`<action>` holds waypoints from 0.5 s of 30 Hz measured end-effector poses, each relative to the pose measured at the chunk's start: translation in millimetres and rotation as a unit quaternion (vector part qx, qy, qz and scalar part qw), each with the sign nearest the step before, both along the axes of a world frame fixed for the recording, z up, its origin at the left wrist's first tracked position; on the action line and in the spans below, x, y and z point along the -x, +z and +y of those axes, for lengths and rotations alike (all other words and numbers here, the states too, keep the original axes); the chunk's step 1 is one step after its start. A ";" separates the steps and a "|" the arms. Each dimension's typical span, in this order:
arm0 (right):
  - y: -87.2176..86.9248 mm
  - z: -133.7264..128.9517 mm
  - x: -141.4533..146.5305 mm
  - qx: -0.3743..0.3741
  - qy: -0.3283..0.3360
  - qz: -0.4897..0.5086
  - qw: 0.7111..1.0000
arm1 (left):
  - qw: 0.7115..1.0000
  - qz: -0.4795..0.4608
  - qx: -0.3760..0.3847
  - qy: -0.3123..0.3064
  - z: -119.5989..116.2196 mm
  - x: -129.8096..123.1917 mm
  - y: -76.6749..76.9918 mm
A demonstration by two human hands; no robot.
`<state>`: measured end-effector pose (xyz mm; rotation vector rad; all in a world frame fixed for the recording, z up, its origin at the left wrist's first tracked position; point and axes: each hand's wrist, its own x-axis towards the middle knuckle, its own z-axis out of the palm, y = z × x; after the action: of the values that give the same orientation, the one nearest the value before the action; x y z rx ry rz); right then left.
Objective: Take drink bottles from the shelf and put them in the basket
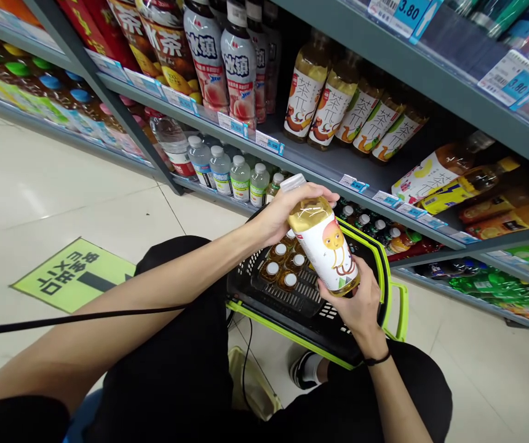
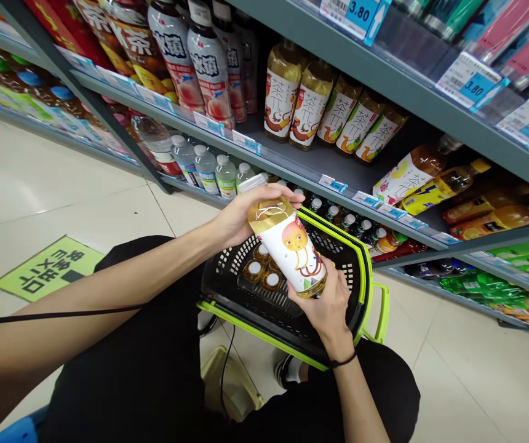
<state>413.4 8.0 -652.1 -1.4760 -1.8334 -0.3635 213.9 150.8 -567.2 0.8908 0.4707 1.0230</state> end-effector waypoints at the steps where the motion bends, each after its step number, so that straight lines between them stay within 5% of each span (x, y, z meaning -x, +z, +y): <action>1: 1.3 -1.5 1.1 0.020 0.010 0.021 1.000 | 1.000 -0.001 0.010 -0.002 0.3 0.7 0.4; 11: 10.7 -10.3 7.2 0.058 0.032 0.097 0.993 | 0.998 -0.006 0.058 0.019 3.2 -0.7 -1.1; 15: 20.5 -10.4 11.8 0.145 0.025 0.259 0.955 | 0.990 -0.040 0.111 0.071 9.4 -1.9 -1.9</action>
<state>401.6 -2.4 -631.6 -1.5326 -1.5293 0.3126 215.8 160.3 -569.1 0.6213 0.5737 1.1070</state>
